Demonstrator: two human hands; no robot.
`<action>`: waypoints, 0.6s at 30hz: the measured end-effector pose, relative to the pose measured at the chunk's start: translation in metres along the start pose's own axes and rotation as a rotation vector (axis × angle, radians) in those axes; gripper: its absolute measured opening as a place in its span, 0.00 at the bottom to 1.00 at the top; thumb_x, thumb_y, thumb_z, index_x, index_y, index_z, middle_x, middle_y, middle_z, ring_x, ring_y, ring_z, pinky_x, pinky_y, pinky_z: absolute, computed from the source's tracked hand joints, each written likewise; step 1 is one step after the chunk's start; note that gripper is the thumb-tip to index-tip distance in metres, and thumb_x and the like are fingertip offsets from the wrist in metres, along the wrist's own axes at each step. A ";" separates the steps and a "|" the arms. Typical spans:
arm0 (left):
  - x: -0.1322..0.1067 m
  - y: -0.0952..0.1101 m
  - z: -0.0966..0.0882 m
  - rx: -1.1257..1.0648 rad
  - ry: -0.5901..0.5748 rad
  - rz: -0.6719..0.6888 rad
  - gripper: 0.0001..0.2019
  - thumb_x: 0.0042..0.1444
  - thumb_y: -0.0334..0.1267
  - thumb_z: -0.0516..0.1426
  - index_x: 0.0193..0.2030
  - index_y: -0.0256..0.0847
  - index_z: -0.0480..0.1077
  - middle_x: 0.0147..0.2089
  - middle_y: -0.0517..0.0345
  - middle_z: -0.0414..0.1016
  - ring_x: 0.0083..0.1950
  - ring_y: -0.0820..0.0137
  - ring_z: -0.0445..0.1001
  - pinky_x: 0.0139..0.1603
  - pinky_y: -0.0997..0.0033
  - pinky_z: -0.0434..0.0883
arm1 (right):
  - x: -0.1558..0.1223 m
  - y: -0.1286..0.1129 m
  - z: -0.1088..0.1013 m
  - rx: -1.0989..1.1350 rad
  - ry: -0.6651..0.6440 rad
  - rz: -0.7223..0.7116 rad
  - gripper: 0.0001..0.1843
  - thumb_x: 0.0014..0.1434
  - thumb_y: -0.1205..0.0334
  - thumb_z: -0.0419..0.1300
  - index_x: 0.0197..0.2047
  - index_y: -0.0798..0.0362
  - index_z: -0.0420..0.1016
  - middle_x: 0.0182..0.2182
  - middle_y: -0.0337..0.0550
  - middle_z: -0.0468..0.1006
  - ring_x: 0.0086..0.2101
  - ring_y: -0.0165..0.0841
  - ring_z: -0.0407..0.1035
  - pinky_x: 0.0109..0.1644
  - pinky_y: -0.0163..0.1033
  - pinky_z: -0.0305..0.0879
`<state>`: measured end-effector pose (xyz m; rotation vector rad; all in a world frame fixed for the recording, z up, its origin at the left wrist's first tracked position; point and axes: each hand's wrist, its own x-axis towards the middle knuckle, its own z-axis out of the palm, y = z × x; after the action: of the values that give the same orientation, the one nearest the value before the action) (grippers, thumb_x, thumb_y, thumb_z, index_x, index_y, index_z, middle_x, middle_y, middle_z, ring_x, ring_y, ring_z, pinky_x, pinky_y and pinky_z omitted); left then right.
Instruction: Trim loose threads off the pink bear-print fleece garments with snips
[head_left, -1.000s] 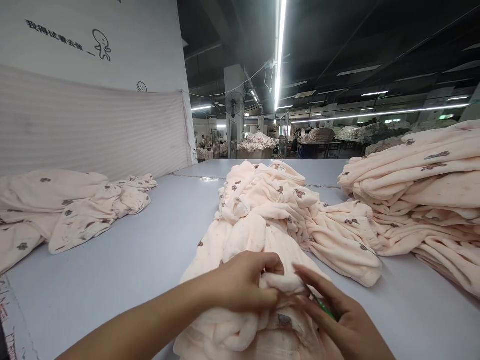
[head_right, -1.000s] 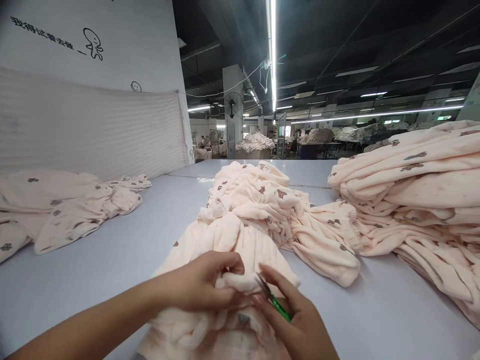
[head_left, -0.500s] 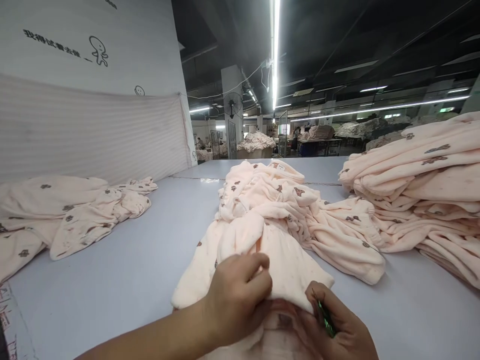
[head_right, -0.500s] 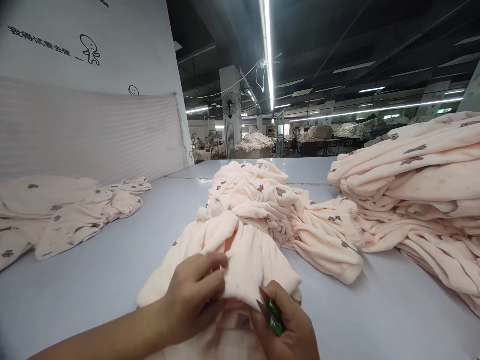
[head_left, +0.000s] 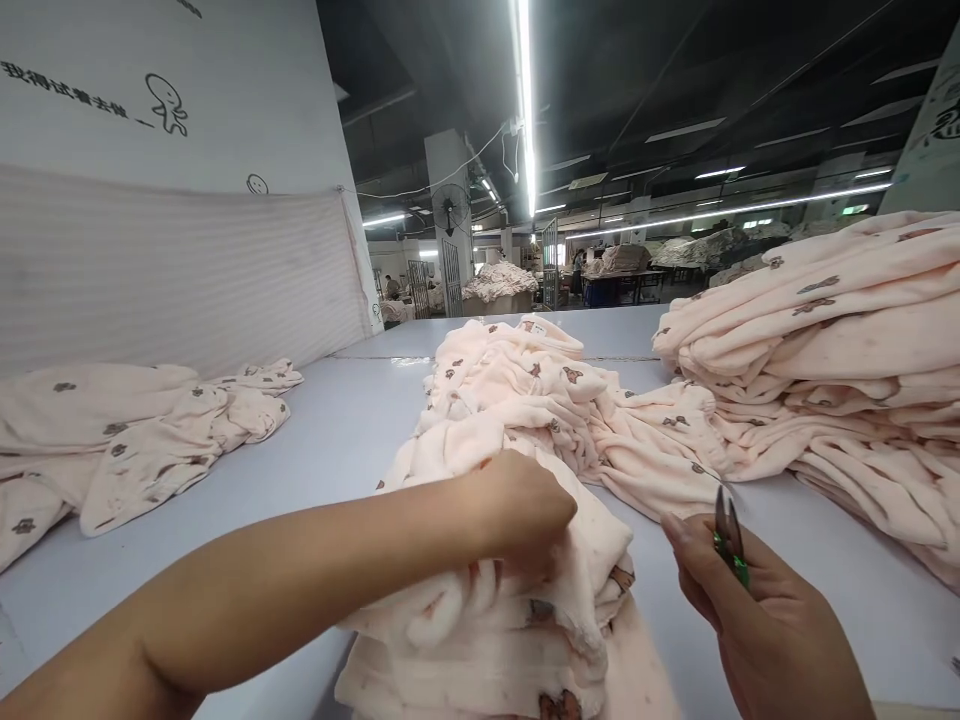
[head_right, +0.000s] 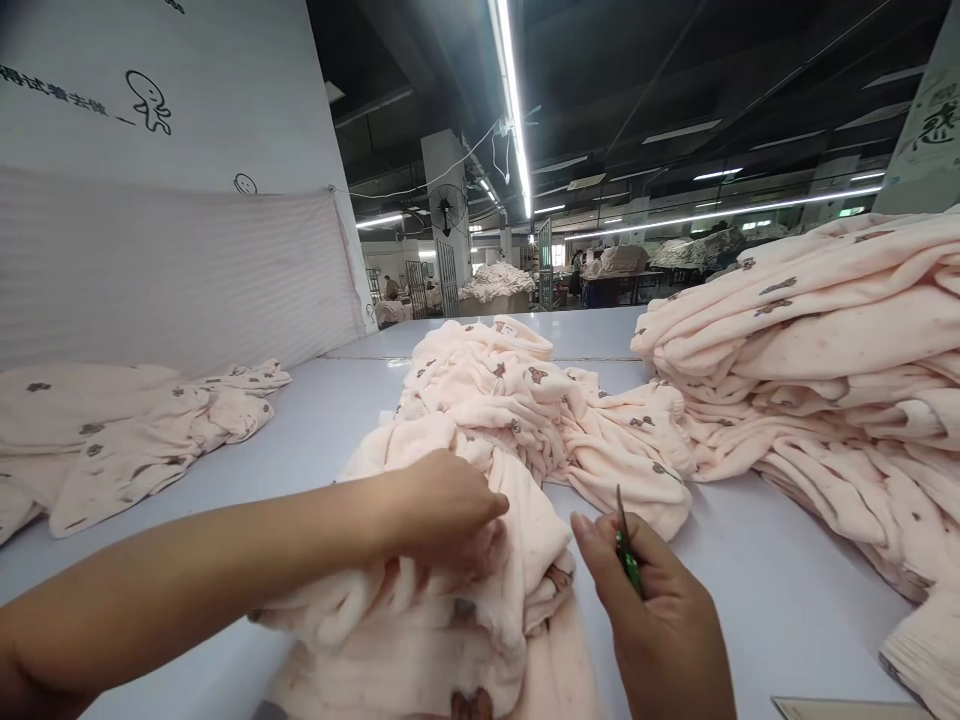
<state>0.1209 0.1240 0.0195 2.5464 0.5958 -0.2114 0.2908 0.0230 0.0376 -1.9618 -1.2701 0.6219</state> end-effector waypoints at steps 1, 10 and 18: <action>0.006 0.004 0.009 0.003 0.032 0.048 0.12 0.49 0.39 0.54 0.37 0.34 0.71 0.38 0.45 0.73 0.36 0.59 0.71 0.29 0.66 0.64 | 0.000 -0.001 0.001 0.013 -0.027 0.033 0.21 0.52 0.45 0.59 0.22 0.50 0.57 0.21 0.33 0.54 0.23 0.26 0.51 0.22 0.29 0.56; -0.008 -0.034 0.022 -0.574 0.216 0.276 0.10 0.42 0.20 0.44 0.26 0.40 0.54 0.30 0.63 0.65 0.33 0.77 0.64 0.32 0.80 0.61 | -0.002 -0.009 0.004 0.117 -0.089 0.170 0.24 0.50 0.43 0.61 0.22 0.51 0.55 0.21 0.32 0.51 0.24 0.26 0.47 0.25 0.27 0.52; -0.016 -0.004 0.039 -0.173 0.123 0.346 0.09 0.47 0.40 0.57 0.34 0.38 0.67 0.34 0.57 0.71 0.32 0.67 0.69 0.41 0.64 0.62 | -0.005 -0.014 0.006 0.122 -0.217 0.240 0.23 0.50 0.43 0.60 0.23 0.52 0.55 0.22 0.32 0.52 0.25 0.26 0.48 0.28 0.28 0.53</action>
<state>0.1040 0.1009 -0.0118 2.4556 0.1989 0.1142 0.2763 0.0245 0.0443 -2.0009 -1.0995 1.0310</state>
